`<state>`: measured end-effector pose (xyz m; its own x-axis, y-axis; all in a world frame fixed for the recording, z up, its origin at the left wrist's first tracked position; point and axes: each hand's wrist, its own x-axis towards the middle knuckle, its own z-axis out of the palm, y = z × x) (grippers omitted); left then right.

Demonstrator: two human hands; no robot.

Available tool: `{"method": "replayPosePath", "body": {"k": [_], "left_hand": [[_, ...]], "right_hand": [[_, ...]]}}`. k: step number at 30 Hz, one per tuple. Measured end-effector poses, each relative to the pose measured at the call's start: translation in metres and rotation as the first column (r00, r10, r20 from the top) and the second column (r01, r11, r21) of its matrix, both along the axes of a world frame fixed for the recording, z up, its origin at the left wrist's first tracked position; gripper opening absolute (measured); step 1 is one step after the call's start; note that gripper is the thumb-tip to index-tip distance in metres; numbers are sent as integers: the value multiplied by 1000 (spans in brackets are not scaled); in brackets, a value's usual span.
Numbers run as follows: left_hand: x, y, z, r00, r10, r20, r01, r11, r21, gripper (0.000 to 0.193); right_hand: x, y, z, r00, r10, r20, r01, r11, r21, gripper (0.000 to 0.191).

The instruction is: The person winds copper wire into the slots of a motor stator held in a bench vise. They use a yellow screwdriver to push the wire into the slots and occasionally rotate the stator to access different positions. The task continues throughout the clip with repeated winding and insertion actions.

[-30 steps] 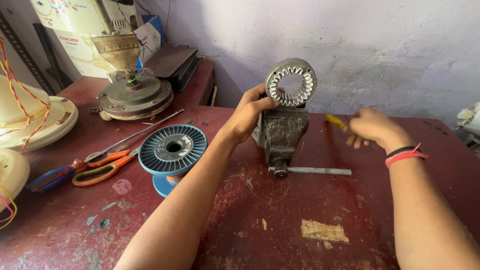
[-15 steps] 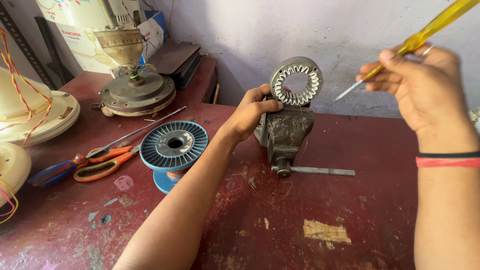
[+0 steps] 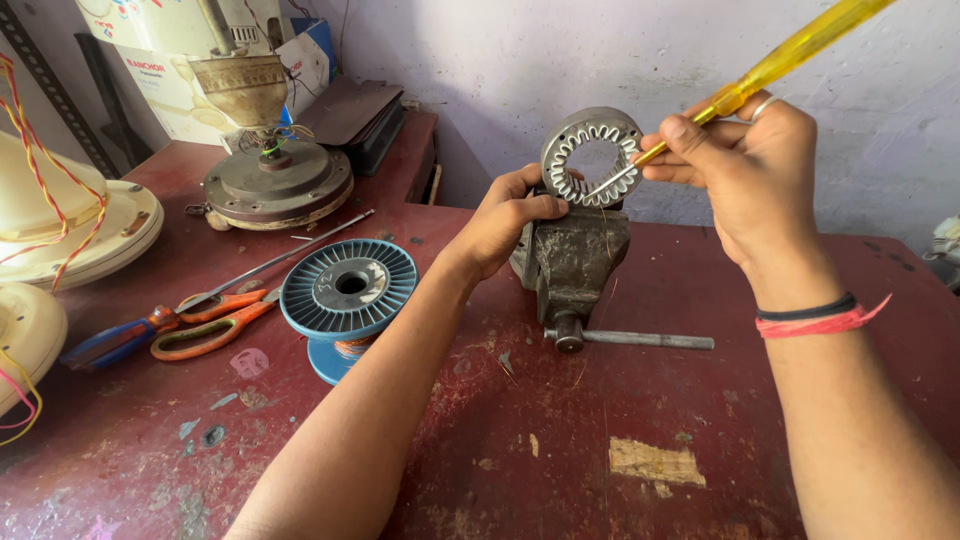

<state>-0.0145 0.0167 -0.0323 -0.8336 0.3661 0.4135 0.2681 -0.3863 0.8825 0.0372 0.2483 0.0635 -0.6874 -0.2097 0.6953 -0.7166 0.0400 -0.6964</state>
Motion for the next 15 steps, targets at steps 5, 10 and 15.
{"method": "replayPosePath", "body": {"k": [5, 10, 15], "left_hand": [[1, 0, 1, 1000, 2, 14, -2, 1000, -6, 40], [3, 0, 2, 1000, -8, 7, 8, 1000, -12, 42], [2, -1, 1, 1000, 0, -8, 0, 1000, -25, 43]], "right_hand": [[0, -8, -3, 995, -21, -98, 19, 1000, -19, 12], [3, -15, -7, 986, -38, -163, 41, 999, 10, 13], [2, -17, -7, 988, -57, -140, 58, 998, 3, 12]]}}
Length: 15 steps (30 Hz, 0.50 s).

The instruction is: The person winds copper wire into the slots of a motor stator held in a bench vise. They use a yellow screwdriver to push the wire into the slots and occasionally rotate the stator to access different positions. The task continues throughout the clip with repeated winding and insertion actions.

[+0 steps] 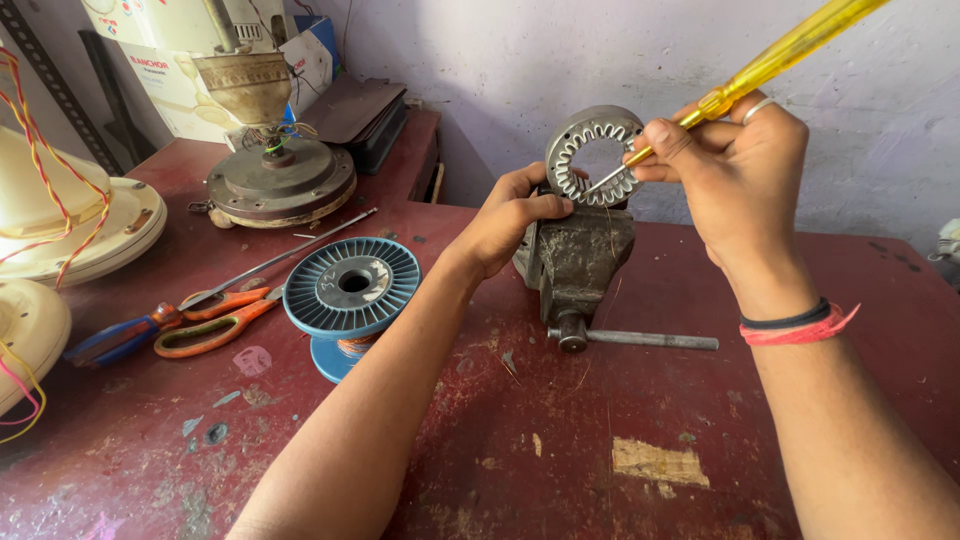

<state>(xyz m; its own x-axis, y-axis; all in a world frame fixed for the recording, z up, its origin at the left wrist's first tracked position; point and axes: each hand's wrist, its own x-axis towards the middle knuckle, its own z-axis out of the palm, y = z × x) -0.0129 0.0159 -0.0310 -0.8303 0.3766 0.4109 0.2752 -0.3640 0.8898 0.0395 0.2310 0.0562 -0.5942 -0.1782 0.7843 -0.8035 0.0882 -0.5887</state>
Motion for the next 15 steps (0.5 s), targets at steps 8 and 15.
{"method": "replayPosePath", "body": {"k": [8, 15], "left_hand": [[1, 1, 0, 1000, -15, 8, 15, 1000, 16, 42], [4, 4, 2, 998, 65, -10, -65, 997, -28, 38]], "right_hand": [[2, -5, -1, 995, -31, 94, 37, 997, -63, 13], [10, -8, 4, 997, -77, 27, 76, 997, 31, 12]]}}
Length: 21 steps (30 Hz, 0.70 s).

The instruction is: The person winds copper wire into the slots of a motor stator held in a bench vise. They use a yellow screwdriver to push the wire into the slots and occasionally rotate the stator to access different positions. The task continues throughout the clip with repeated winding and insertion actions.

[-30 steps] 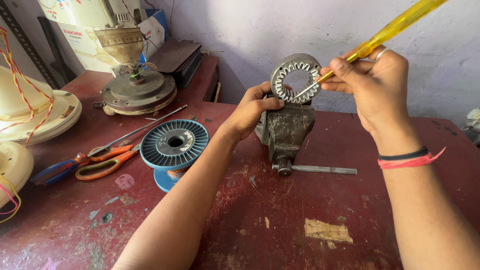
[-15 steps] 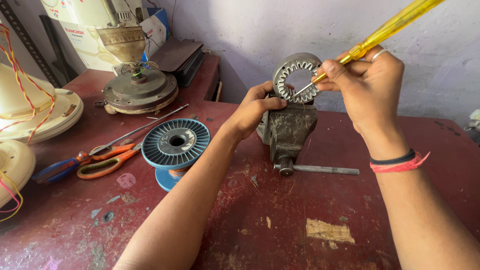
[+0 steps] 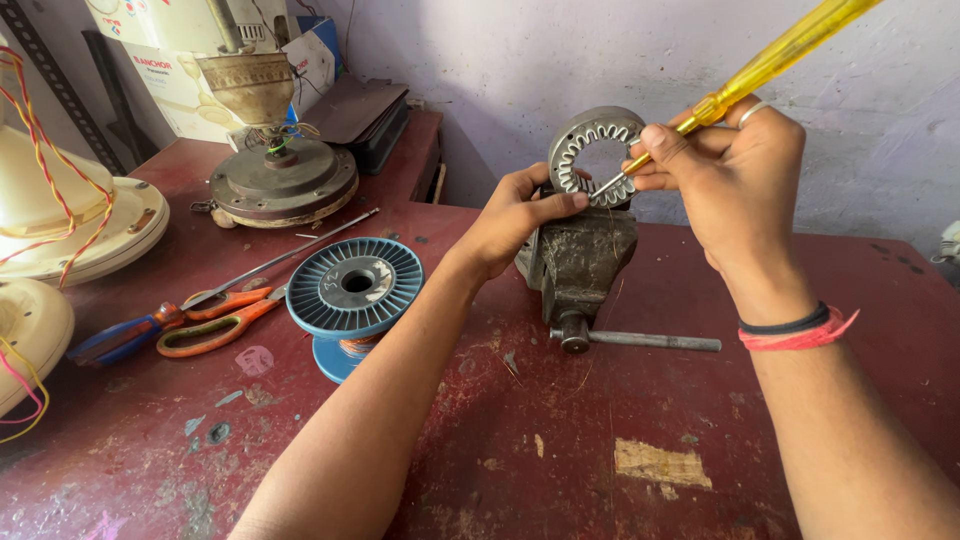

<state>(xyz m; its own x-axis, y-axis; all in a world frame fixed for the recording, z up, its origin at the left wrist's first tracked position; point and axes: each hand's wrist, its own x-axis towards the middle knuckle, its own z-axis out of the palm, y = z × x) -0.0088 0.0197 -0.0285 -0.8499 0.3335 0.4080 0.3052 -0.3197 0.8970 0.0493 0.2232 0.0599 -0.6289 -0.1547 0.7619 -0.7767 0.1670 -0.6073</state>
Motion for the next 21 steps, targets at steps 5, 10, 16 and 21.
{"method": "replayPosePath", "body": {"k": [5, 10, 16, 21], "left_hand": [[0, 1, 1, 998, 53, -40, -55, 998, -41, 39], [2, 3, 2, 995, 98, -32, -100, 994, -48, 38], [2, 9, 1, 993, 117, -33, -118, 992, -33, 39], [-3, 11, -1, 990, 139, -38, -140, 990, -24, 37]], "right_hand": [[5, 2, 5, 996, -22, -88, 30, 995, 92, 10], [6, 4, 7, 990, -23, -139, 46, 985, 167, 6], [12, 2, 10, 991, -37, -128, 62, 978, 199, 5], [27, 2, 27, 992, 30, -121, -37, 998, -52, 2]]}}
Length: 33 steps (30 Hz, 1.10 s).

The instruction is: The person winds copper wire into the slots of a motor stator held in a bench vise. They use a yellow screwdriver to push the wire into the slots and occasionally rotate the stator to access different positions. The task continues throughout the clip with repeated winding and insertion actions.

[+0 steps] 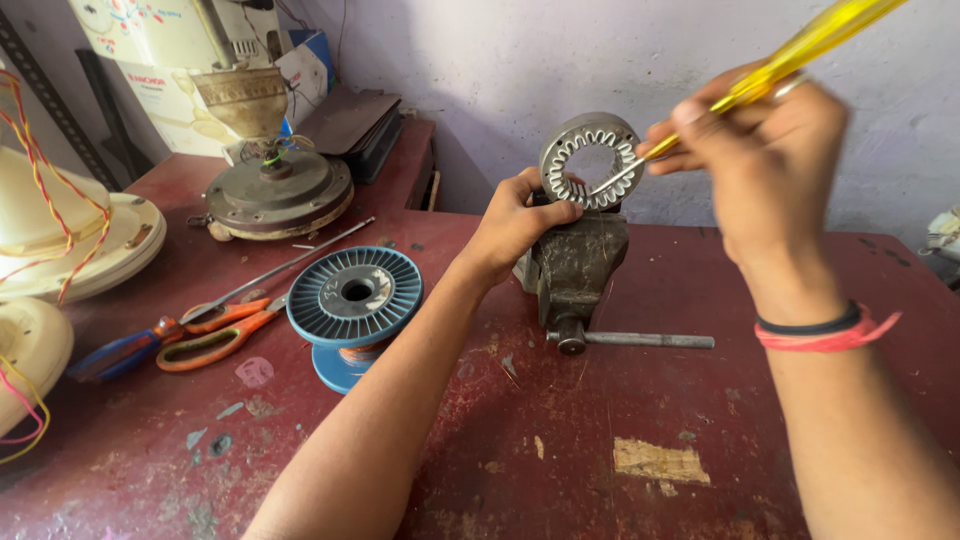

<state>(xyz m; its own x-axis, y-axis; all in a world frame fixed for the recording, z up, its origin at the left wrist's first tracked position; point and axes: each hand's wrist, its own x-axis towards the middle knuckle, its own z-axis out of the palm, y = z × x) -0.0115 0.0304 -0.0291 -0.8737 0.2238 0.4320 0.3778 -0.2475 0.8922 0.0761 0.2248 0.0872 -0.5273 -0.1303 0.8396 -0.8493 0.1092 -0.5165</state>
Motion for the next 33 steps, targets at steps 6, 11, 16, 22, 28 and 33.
{"method": "replayPosePath", "body": {"k": [6, 11, 16, 22, 28, 33], "left_hand": [[2, 0, 3, 1000, -8, 28, 8, 1000, 3, 37], [5, 0, 8, 996, -26, 88, 27, 1000, -12, 38], [6, 2, 11, 995, -47, 92, 45, 999, 24, 40], [12, 0, 10, 997, -57, 57, 56, 998, 18, 41], [8, -1, 7, 999, -41, 29, 41, 999, 20, 39], [1, -2, 1, 1000, -22, -3, 22, 1000, 6, 37]], "right_hand": [[18, 27, 2, 985, -161, 64, 169, 973, -159, 13], [9, 63, -69, 912, -391, 122, 395, 919, -10, 17], [-7, 122, -129, 534, -835, 131, 651, 505, 566, 38], [-20, 130, -148, 430, -899, 85, 451, 295, 842, 43], [4, 95, -126, 589, -777, -223, 671, 316, 671, 26], [31, 46, -115, 770, -443, -460, 626, 666, 406, 33]]}}
